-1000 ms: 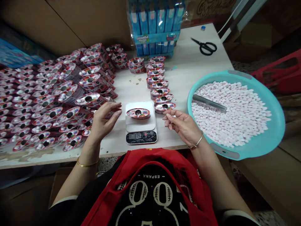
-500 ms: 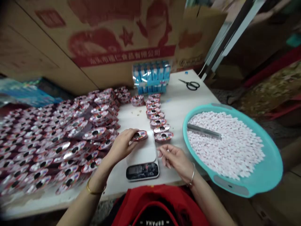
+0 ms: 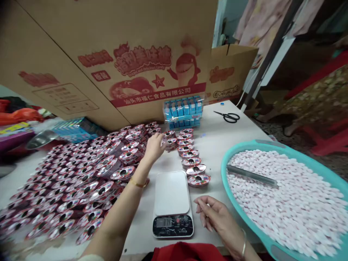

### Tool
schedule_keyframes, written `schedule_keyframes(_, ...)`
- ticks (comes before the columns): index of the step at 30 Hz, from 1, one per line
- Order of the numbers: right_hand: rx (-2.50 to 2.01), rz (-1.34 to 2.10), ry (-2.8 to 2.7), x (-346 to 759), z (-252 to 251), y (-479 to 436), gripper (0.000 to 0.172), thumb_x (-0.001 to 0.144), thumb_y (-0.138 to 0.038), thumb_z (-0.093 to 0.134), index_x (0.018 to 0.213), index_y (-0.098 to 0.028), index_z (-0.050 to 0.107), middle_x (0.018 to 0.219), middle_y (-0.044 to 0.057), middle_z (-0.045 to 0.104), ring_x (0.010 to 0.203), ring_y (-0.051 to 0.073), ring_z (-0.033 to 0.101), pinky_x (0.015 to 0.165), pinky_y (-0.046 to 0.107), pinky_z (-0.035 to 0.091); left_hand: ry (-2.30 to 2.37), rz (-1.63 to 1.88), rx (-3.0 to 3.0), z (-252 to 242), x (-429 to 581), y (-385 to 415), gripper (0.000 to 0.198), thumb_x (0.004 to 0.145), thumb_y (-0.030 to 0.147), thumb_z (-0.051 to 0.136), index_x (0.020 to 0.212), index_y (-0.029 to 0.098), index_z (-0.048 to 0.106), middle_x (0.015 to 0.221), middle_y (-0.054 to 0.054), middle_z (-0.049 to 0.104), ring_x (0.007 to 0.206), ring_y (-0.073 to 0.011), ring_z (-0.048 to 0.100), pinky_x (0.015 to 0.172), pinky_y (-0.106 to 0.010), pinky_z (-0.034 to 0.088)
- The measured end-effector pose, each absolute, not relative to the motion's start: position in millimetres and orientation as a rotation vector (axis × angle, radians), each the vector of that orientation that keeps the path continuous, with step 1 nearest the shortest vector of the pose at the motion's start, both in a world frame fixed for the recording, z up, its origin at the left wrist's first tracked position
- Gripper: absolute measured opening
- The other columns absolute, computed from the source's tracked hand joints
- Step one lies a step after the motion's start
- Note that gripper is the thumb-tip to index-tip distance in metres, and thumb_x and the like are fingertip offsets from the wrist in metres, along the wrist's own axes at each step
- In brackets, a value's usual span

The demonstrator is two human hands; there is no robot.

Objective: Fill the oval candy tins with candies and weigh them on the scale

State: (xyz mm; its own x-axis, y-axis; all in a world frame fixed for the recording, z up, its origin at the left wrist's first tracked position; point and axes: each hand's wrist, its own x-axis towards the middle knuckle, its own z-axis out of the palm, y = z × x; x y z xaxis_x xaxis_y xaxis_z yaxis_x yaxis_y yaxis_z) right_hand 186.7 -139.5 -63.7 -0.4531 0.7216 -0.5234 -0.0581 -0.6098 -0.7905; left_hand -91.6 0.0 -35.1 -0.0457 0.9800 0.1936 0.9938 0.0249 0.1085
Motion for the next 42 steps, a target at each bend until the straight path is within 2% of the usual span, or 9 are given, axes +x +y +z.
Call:
schedule_keyframes(5, -1.258, 2.124, -0.997, 189, -69, -136, 0.044, 0.072, -0.060, 0.068, 0.080, -0.017, 0.063, 0.058, -0.002, 0.053, 0.046, 0.005, 0.034, 0.043, 0.020, 0.021, -2.234, -0.120, -1.813, 2, -141, -62, 0.024, 0.081, 0.036, 0.057, 0.098, 0.019, 0.062, 0.104, -0.014, 0.059, 0.102, -0.0333, 0.054, 0.085, -0.047, 0.043)
schedule_keyframes(9, -1.205, 2.168, -1.020, 181, -69, -137, 0.044, 0.070, -0.059, 0.071, 0.078, -0.017, 0.062, 0.070, 0.001, 0.058, 0.047, 0.005, 0.039, 0.042, 0.020, 0.025, -2.280, 0.098, -1.644, -4, -172, -93, 0.016, 0.074, 0.030, 0.060, 0.085, 0.020, 0.068, 0.101, -0.015, 0.058, 0.103, -0.0364, 0.051, 0.084, -0.053, 0.041)
schedule_keyframes(14, -1.180, 2.132, -0.954, 180, -62, -142, 0.042, 0.068, -0.054, 0.074, 0.083, -0.016, 0.064, 0.075, 0.002, 0.061, 0.053, 0.006, 0.046, 0.046, 0.020, 0.033, -2.205, -0.058, -1.739, 1, -168, -99, 0.014, 0.078, 0.028, 0.057, 0.081, 0.021, 0.069, 0.106, -0.015, 0.057, 0.105, -0.0376, 0.050, 0.082, -0.054, 0.041)
schedule_keyframes(20, -1.200, 2.135, -0.935, 196, -60, -147, 0.042, 0.067, -0.043, 0.078, 0.095, -0.015, 0.064, 0.079, 0.004, 0.069, 0.065, 0.010, 0.058, 0.063, 0.024, 0.046, -2.022, -0.252, -2.318, 15, -101, -121, 0.019, 0.087, 0.034, 0.053, 0.080, 0.020, 0.063, 0.095, -0.008, 0.061, 0.082, -0.0213, 0.058, 0.072, -0.035, 0.044)
schedule_keyframes(22, -1.203, 2.138, -0.968, 198, -60, -149, 0.041, 0.066, -0.043, 0.079, 0.093, -0.015, 0.065, 0.078, 0.004, 0.068, 0.063, 0.010, 0.058, 0.059, 0.023, 0.045, -1.985, -0.177, -2.463, 4, -75, -131, 0.018, 0.088, 0.031, 0.053, 0.079, 0.019, 0.062, 0.093, -0.007, 0.062, 0.078, -0.0191, 0.059, 0.069, -0.033, 0.043)
schedule_keyframes(26, -1.215, 2.102, -1.077, 197, -58, -151, 0.041, 0.067, -0.046, 0.077, 0.091, -0.015, 0.065, 0.076, 0.001, 0.065, 0.053, 0.006, 0.051, 0.047, 0.020, 0.034, -2.012, -0.090, -2.586, -26, -46, -144, 0.006, 0.086, 0.023, 0.055, 0.088, 0.019, 0.060, 0.091, -0.007, 0.064, 0.084, -0.0220, 0.060, 0.073, -0.035, 0.043)
schedule_keyframes(33, -1.266, 2.019, -1.285, 192, -50, -144, 0.040, 0.070, -0.046, 0.073, 0.093, -0.015, 0.063, 0.058, -0.003, 0.059, 0.050, 0.007, 0.045, 0.050, 0.023, 0.032, -2.018, -0.686, -2.561, -31, -71, -167, 0.030, 0.087, 0.035, 0.058, 0.111, 0.020, 0.052, 0.108, -0.009, 0.062, 0.099, -0.0221, 0.059, 0.085, -0.037, 0.047)
schedule_keyframes(37, -1.278, 1.977, -1.397, 187, -46, -140, 0.034, 0.073, -0.044, 0.070, 0.092, -0.016, 0.063, 0.058, -0.002, 0.060, 0.050, 0.008, 0.047, 0.050, 0.024, 0.033, -2.196, -0.968, -2.360, -35, -89, -195, 0.020, 0.090, 0.033, 0.051, 0.105, 0.019, 0.056, 0.099, -0.006, 0.064, 0.089, -0.0169, 0.062, 0.080, -0.031, 0.049)
schedule_keyframes(42, -1.310, 1.907, -1.554, 178, -35, -132, 0.027, 0.076, -0.040, 0.068, 0.088, -0.016, 0.063, 0.055, -0.003, 0.059, 0.048, 0.008, 0.047, 0.048, 0.023, 0.032, -2.416, -1.036, -2.234, -60, -99, -226, 0.020, 0.089, 0.033, 0.053, 0.102, 0.019, 0.058, 0.094, -0.005, 0.067, 0.080, -0.0144, 0.063, 0.073, -0.028, 0.051)
